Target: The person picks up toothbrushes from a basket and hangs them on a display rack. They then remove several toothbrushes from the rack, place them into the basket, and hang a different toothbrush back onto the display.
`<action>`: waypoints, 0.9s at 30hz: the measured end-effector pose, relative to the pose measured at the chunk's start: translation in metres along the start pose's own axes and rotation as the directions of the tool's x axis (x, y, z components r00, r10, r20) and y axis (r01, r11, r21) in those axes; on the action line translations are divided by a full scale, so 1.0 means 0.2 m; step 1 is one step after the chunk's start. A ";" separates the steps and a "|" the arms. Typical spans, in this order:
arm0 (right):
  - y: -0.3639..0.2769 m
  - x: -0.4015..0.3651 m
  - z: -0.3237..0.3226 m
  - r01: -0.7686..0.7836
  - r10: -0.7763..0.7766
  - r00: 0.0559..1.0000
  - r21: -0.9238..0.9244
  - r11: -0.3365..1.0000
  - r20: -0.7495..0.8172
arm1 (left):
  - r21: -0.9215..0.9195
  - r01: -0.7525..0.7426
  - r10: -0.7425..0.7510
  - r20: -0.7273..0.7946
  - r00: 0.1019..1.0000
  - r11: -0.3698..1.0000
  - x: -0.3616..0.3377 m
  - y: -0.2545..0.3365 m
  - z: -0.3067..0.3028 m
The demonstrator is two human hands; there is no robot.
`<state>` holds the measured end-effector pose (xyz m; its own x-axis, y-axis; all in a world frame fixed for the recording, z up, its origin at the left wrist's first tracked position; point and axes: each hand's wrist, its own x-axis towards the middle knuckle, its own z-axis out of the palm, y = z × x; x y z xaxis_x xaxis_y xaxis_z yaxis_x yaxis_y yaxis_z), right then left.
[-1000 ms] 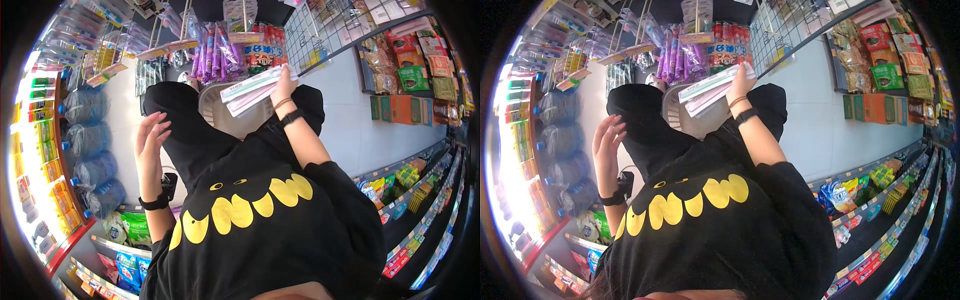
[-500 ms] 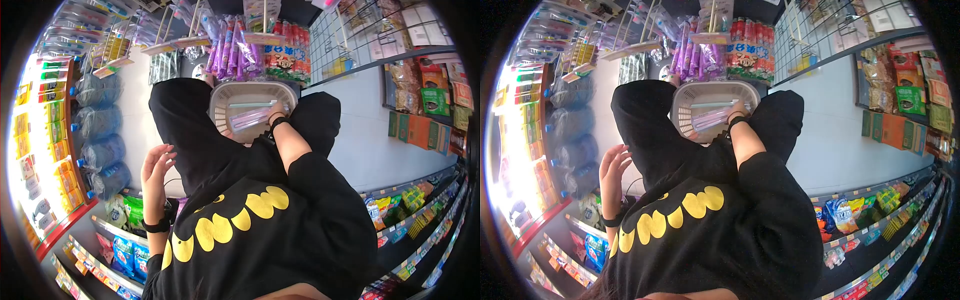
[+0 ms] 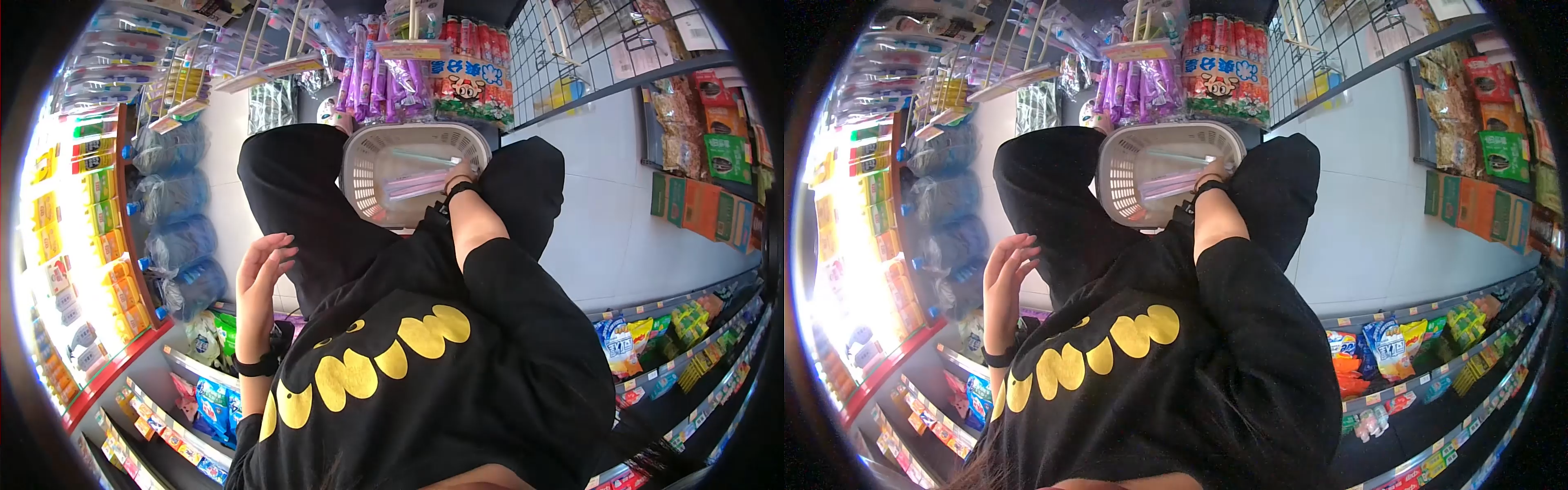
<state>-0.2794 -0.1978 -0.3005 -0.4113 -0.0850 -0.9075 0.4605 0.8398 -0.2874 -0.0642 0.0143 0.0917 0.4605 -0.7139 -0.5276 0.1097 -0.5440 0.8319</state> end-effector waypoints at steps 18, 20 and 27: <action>0.02 0.33 0.03 -0.050 0.097 0.950 -0.161 0.986 0.298 | 0.040 0.021 -0.025 0.120 0.992 0.999 0.01 -0.01 0.10; 0.09 0.60 0.10 -0.063 0.127 0.951 -0.225 0.972 0.281 | 0.046 0.014 -0.020 0.126 0.992 0.999 0.01 0.00 0.11; 0.20 0.89 0.17 -0.110 0.212 0.901 -0.273 0.956 0.379 | 0.053 -0.016 0.007 0.172 0.985 0.998 0.03 0.03 0.15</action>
<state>-0.3060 -0.1972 -0.4841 0.0251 -0.1013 -0.9945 0.2704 0.9585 -0.0908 -0.0880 -0.0070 0.0884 0.3029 -0.7826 -0.5438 0.0552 -0.5552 0.8299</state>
